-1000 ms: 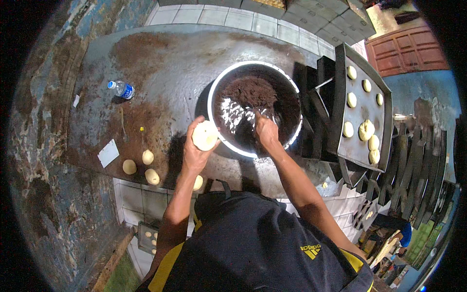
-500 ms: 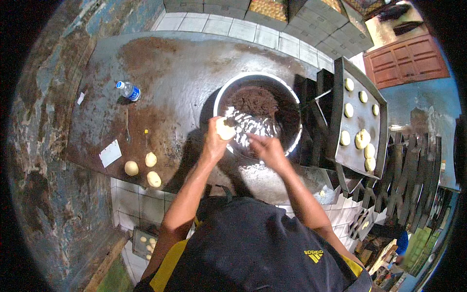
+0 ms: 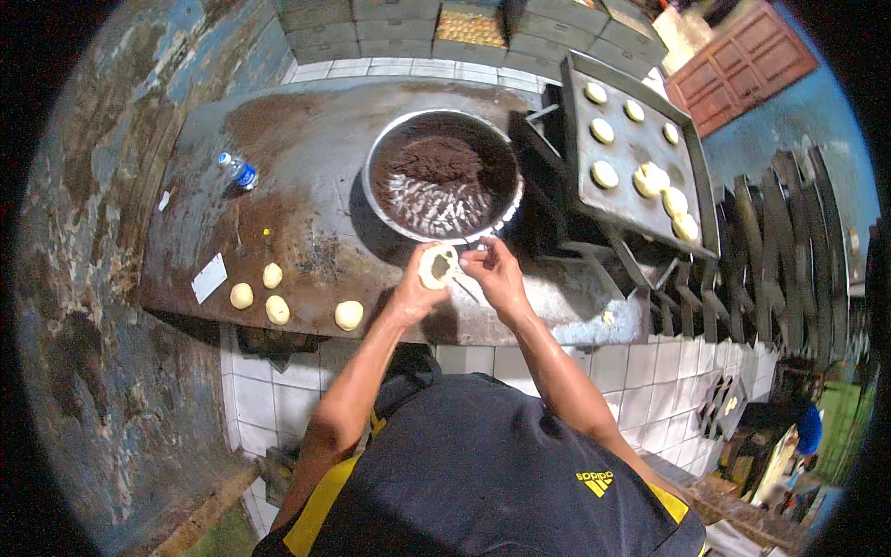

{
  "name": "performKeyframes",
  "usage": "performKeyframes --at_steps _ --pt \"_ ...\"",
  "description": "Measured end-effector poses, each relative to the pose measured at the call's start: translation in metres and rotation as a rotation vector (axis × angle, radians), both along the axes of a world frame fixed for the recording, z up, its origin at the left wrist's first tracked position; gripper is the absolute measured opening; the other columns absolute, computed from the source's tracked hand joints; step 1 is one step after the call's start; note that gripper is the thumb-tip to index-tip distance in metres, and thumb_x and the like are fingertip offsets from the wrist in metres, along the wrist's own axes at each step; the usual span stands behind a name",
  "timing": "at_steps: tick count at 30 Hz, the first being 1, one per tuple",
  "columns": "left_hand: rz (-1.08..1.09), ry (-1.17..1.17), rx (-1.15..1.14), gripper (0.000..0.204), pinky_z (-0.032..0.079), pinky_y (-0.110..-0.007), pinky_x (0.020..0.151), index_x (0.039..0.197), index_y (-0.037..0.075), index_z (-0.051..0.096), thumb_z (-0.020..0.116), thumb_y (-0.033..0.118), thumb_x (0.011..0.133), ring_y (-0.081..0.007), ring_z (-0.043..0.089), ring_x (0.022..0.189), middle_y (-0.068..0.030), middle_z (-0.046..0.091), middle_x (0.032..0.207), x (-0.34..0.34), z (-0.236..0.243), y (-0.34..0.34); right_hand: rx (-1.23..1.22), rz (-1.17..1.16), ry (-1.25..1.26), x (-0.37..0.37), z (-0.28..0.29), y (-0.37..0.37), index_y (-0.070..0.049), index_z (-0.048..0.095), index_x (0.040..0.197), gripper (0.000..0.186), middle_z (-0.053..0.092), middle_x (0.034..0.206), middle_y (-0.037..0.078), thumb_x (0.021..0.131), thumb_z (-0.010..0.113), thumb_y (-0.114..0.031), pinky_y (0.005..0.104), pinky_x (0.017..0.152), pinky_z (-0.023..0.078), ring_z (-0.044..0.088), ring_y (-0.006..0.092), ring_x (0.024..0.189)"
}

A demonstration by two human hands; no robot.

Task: The person scoops a dark filling into small pieces of dough, pinches the dough closed to encase the filling, and places the formed rolls onto a metal baking tray.

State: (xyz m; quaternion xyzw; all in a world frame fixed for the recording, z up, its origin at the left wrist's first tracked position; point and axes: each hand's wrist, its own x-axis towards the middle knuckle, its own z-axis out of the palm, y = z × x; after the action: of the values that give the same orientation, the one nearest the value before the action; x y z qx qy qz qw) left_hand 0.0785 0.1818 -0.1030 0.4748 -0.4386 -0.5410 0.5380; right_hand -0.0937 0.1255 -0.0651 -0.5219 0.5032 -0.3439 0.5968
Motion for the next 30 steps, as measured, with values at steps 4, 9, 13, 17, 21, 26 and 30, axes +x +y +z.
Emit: performKeyframes --at_steps 4,9,13,17,21,26,30 --pt "0.045 -0.148 0.126 0.060 0.052 -0.032 0.086 0.129 0.011 0.046 0.079 0.001 0.079 -0.0169 0.062 0.102 -0.0054 0.063 0.113 -0.066 0.012 0.027 -0.730 0.407 0.550 -0.046 0.023 0.065 -0.003 0.044 0.143 0.056 0.069 0.109 0.022 0.089 0.056 0.007 0.0451 0.086 0.055 0.068 0.0385 0.100" --pt "-0.145 0.239 0.189 0.033 0.053 -0.026 0.075 0.121 0.010 0.055 0.072 0.011 0.093 -0.0092 0.063 0.092 -0.0028 0.068 0.104 -0.139 0.051 0.057 -0.585 -0.178 0.217 -0.130 0.045 0.114 -0.004 0.052 0.140 0.049 0.070 0.105 0.014 0.092 0.060 -0.002 0.0427 0.092 0.051 0.065 0.0297 0.106" --pt "-0.141 0.024 0.017 0.036 0.052 -0.033 0.094 0.126 0.004 0.062 0.064 0.030 0.100 -0.0216 0.061 0.119 -0.0116 0.067 0.125 -0.199 0.058 0.080 -0.631 -0.181 0.409 -0.176 0.041 0.153 0.001 0.063 0.122 0.037 0.069 0.104 0.010 0.088 0.073 -0.011 0.0374 0.091 0.051 0.064 0.0234 0.103" --pt "-0.260 -0.230 -0.279 0.053 0.044 -0.035 0.107 0.146 0.005 0.051 0.056 0.036 0.103 -0.0265 0.049 0.138 -0.0184 0.057 0.144 -0.242 0.061 0.093 -0.102 -0.452 -0.384 -0.217 0.031 0.170 0.000 0.063 0.127 0.046 0.066 0.108 0.003 0.086 0.078 -0.011 0.0316 0.090 0.049 0.060 0.0138 0.104" --pt "-0.597 -0.529 -0.020 0.071 0.047 -0.036 0.104 0.159 0.015 0.030 0.063 0.029 0.097 -0.0266 0.058 0.128 -0.0192 0.063 0.136 -0.265 0.116 0.108 -0.267 -0.052 -0.022 -0.284 0.043 0.172 0.004 0.073 0.103 0.017 0.074 0.101 0.008 0.090 0.072 -0.008 0.0318 0.087 0.054 0.068 0.0173 0.094" --pt "-0.543 -0.699 -0.252 0.058 0.045 -0.037 0.106 0.150 0.012 0.047 0.063 0.026 0.096 -0.0294 0.062 0.125 -0.0188 0.067 0.129 -0.270 0.094 0.093 -0.679 -0.197 0.148 -0.285 0.081 0.197 0.000 0.071 0.113 0.027 0.075 0.105 0.009 0.089 0.073 -0.013 0.0348 0.087 0.055 0.070 0.0160 0.099" --pt "-0.519 -0.460 -0.113 0.059 0.038 -0.033 0.111 0.152 0.008 0.045 0.061 0.032 0.100 -0.0244 0.056 0.128 -0.0143 0.060 0.140 -0.302 0.115 0.094 -0.409 -0.336 -0.158 -0.318 0.066 0.177 0.003 0.065 0.122 0.037 0.074 0.103 0.011 0.090 0.073 -0.012 0.0326 0.084 0.055 0.070 0.0169 0.097"
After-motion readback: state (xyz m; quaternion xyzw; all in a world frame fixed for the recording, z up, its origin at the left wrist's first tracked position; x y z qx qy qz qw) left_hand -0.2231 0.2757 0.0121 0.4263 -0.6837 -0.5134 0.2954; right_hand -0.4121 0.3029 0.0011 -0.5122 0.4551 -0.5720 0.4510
